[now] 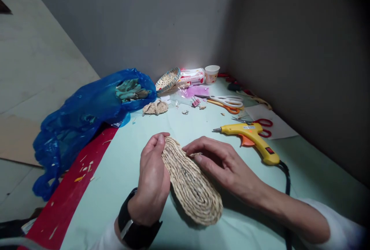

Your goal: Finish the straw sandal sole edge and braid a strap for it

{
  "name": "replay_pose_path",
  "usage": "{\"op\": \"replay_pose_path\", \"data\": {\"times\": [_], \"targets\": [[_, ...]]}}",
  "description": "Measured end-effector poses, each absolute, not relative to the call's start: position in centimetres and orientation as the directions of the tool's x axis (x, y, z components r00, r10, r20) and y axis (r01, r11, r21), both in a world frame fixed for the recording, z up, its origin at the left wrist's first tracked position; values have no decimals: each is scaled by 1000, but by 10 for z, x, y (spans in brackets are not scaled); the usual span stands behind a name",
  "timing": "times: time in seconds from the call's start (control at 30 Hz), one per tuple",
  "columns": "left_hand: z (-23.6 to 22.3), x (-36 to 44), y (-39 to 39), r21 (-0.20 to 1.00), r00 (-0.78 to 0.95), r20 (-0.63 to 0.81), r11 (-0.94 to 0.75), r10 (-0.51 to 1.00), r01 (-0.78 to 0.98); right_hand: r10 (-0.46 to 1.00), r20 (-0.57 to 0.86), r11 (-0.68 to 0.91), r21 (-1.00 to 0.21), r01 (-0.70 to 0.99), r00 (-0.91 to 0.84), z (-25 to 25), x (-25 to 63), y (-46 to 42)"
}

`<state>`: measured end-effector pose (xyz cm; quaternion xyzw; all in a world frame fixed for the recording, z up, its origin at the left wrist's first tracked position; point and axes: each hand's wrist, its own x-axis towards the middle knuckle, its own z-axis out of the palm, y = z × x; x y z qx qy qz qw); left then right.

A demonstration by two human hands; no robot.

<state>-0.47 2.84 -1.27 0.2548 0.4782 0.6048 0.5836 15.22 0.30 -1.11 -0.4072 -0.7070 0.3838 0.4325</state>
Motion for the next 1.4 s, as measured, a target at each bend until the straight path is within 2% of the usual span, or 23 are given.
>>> {"op": "replay_pose_path", "data": {"times": [0.17,0.7,1.0,1.13,1.4], "targets": [[-16,-6,31,887,-219,-220,102,951,-450,916,221,294,-937,187,-335,-12,155,5],[-21,-12,39,890,-296,-130,-20,946,-456,863,276,333,-941,66,-423,-20,158,9],[-21,-14,42,870,-316,-124,-50,941,-490,862,235,346,-920,182,-449,-20,157,5],[-20,-14,41,865,-326,-97,-82,940,-494,869,215,299,-946,127,-446,-17,153,6],[-12,-16,36,851,-374,-47,-159,926,-501,856,166,122,-985,-120,-489,-23,142,5]]}}
